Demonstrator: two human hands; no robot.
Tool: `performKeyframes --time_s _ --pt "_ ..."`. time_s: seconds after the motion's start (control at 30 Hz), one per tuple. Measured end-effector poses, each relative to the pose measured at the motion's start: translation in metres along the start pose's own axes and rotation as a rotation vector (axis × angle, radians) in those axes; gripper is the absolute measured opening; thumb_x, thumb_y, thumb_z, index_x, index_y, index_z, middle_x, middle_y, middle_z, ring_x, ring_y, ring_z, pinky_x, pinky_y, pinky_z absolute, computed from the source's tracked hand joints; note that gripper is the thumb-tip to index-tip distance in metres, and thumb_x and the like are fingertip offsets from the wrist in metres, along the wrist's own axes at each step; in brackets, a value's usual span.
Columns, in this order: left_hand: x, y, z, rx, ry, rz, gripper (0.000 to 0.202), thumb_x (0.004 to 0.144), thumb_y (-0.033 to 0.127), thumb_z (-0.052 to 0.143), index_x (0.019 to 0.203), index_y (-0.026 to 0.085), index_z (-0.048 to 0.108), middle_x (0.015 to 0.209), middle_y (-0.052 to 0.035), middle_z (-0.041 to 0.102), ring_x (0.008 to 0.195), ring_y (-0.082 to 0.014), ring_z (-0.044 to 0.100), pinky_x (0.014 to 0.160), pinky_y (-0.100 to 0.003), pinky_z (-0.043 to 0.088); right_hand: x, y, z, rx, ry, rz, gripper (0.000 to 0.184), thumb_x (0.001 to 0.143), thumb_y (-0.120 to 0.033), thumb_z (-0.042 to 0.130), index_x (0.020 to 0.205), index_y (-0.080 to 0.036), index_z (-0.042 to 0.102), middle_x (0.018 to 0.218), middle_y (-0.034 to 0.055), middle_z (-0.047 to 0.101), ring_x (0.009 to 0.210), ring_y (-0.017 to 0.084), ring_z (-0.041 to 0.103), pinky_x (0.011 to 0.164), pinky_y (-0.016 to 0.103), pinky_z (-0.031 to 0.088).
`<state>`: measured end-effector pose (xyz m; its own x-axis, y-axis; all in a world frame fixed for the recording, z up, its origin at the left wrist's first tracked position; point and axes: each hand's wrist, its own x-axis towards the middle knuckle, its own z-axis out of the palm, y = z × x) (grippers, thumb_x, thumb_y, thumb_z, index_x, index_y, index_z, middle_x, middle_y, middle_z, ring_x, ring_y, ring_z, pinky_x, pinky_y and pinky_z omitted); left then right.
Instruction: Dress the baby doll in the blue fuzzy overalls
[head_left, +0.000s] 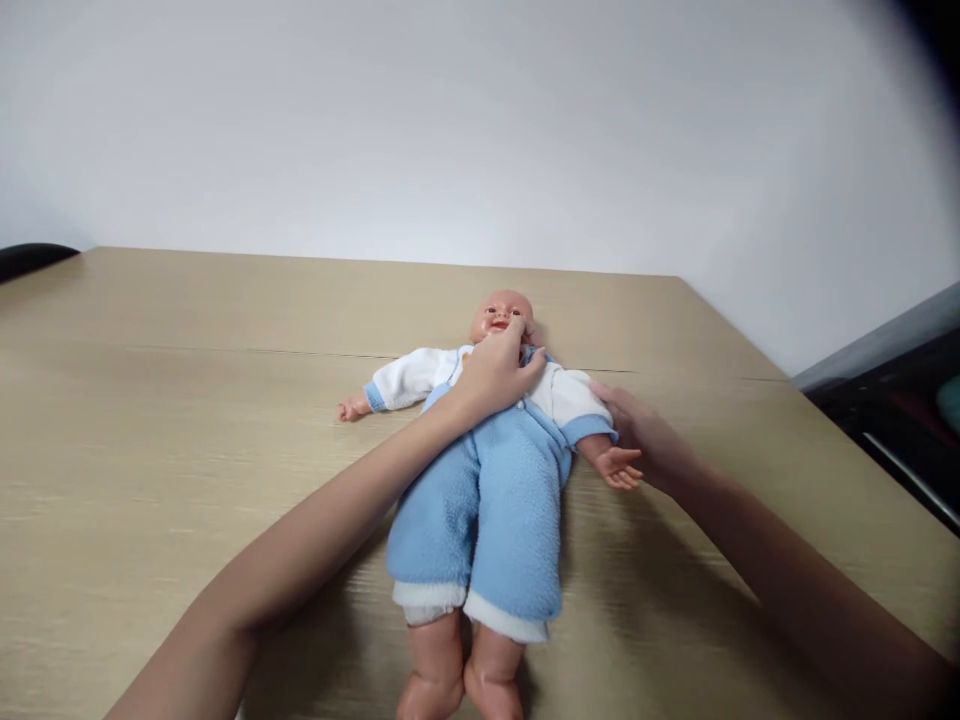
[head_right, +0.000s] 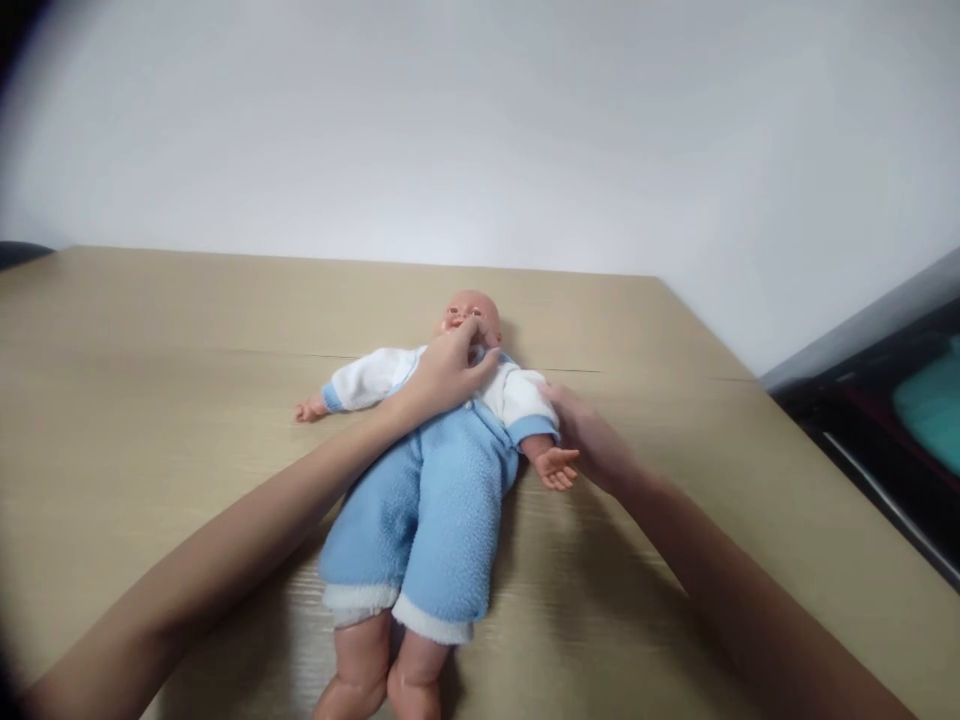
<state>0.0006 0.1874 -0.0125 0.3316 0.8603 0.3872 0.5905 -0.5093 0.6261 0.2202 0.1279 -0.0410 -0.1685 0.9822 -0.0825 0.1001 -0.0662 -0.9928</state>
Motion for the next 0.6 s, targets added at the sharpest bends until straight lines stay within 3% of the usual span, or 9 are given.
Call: performKeyframes --time_s 0.1,0.2,0.27,0.37,0.5,0.6 --pt "-0.001 0.001 -0.007 0.133 -0.031 0.023 0.011 0.1 0.028 0.057 0.108 0.021 0.061 0.097 -0.0072 0.076 0.093 -0.0273 0.069 0.085 -0.04 0.047 -0.024 -0.002 -0.016 0.025 -0.042 0.197 0.054 0.094 -0.058 0.072 0.138 -0.028 0.073 0.071 0.0028 0.072 0.058 0.025 0.065 0.053 0.038 0.057" --pt "0.0 -0.002 -0.012 0.194 -0.016 0.063 0.011 0.097 0.025 0.057 0.106 0.022 0.063 0.109 -0.0095 0.078 0.113 -0.0324 0.068 0.098 -0.045 0.044 -0.03 0.002 -0.033 -0.072 -0.075 0.239 0.076 0.086 -0.057 0.083 0.153 -0.026 0.062 0.071 0.0006 0.07 0.054 0.021 0.06 0.047 0.033 0.048" --pt "0.001 -0.004 -0.014 0.201 -0.015 0.095 0.011 0.095 0.022 0.057 0.104 0.022 0.063 0.114 -0.009 0.079 0.122 -0.0338 0.065 0.103 -0.048 0.041 -0.025 0.006 -0.049 -0.119 -0.097 0.236 0.077 0.082 -0.06 0.087 0.148 -0.026 0.066 0.085 0.0033 0.076 0.063 0.02 0.064 0.05 0.03 0.049" --pt "0.002 -0.009 -0.013 0.2 -0.019 0.135 0.015 0.093 0.018 0.057 0.107 0.022 0.063 0.116 -0.0075 0.078 0.124 -0.0332 0.064 0.104 -0.047 0.041 -0.016 0.013 -0.076 -0.178 -0.07 0.211 0.065 0.082 -0.064 0.086 0.134 -0.026 0.075 0.11 0.0076 0.08 0.087 0.024 0.072 0.062 0.03 0.056" --pt "0.001 -0.014 -0.009 0.209 -0.044 0.158 0.018 0.095 0.016 0.054 0.11 0.022 0.063 0.115 -0.0082 0.077 0.124 -0.0321 0.061 0.107 -0.045 0.043 -0.009 0.021 -0.105 -0.341 0.067 0.192 0.062 0.077 -0.065 0.09 0.123 -0.025 0.077 0.111 0.0111 0.079 0.089 0.028 0.073 0.064 0.036 0.059" --pt "0.001 -0.015 -0.007 0.238 -0.059 0.151 0.019 0.098 0.015 0.051 0.11 0.022 0.064 0.119 -0.0098 0.076 0.128 -0.0326 0.058 0.112 -0.046 0.042 -0.006 0.029 -0.112 -0.381 0.141 0.151 0.064 0.074 -0.063 0.092 0.121 -0.025 0.073 0.113 0.0134 0.079 0.094 0.032 0.075 0.072 0.043 0.063"
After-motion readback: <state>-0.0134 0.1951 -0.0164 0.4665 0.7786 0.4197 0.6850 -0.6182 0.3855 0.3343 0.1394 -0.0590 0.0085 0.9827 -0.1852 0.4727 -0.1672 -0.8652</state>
